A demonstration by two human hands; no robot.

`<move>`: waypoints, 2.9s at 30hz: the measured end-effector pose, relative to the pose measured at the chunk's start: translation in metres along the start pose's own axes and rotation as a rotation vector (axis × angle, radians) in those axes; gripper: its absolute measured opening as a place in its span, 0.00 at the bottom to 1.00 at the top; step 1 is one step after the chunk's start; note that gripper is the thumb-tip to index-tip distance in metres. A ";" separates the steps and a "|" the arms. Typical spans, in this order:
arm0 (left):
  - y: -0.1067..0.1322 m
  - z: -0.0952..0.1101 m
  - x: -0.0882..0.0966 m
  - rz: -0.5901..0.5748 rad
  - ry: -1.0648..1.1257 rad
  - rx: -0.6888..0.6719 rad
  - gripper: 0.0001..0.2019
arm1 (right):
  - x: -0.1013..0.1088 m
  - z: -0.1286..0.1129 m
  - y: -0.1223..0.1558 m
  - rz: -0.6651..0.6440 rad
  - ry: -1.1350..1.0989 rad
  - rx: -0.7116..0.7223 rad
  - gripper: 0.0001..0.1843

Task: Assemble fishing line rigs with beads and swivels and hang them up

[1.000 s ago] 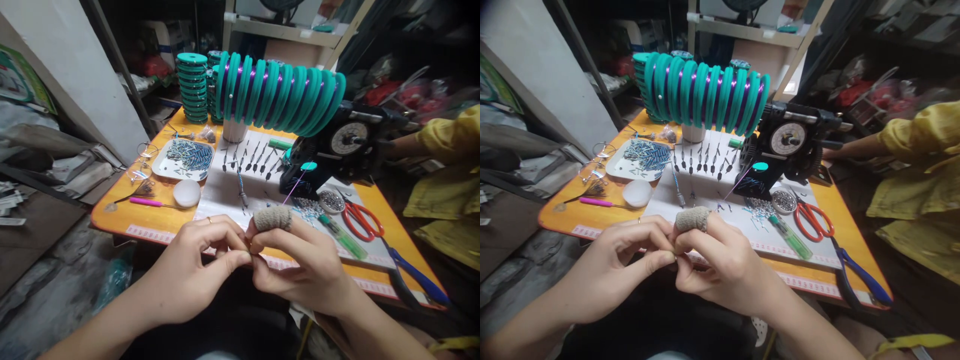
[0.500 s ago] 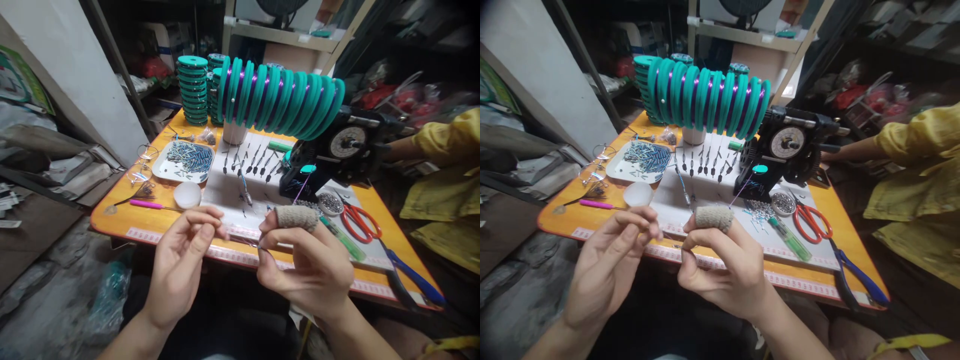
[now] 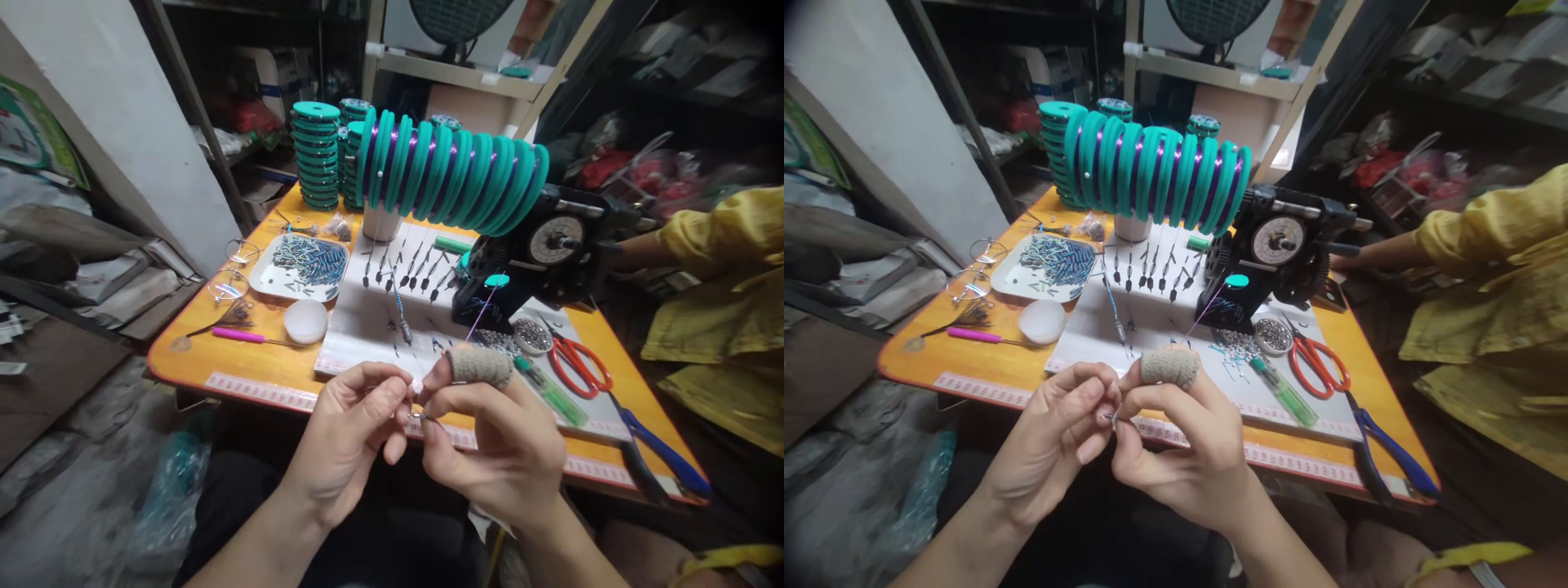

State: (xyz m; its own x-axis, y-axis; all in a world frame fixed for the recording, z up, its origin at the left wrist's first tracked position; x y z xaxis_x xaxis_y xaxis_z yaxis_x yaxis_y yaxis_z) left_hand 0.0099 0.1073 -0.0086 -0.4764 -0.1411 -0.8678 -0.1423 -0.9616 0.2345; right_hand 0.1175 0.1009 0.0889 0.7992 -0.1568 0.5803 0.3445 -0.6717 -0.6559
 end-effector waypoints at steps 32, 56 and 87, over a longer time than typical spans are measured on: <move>0.022 0.050 -0.027 -0.251 -0.858 -0.716 0.08 | -0.014 0.017 -0.012 -0.149 -0.051 -0.239 0.12; 0.042 0.051 -0.035 -0.200 -0.974 -0.897 0.10 | -0.011 -0.024 0.003 0.109 0.445 0.174 0.12; 0.070 0.062 -0.034 -0.373 -1.167 -1.218 0.17 | -0.003 -0.018 0.002 -0.015 0.219 0.260 0.13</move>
State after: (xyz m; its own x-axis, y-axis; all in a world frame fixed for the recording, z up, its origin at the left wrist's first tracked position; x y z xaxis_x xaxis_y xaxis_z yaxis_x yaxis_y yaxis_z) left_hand -0.0373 0.0595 0.0642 -0.9790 -0.1854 0.0851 0.0415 -0.5892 -0.8069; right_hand 0.1075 0.0870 0.0944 0.6779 -0.3187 0.6625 0.4923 -0.4724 -0.7311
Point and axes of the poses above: each hand's wrist, its own y-axis away from the middle knuckle, its own x-axis out of the back of the hand, z = x × y, the point moved 10 cm from there along -y, towards the middle knuckle, and after that the axes turned 14 degrees about y, right-handed, at the moved point
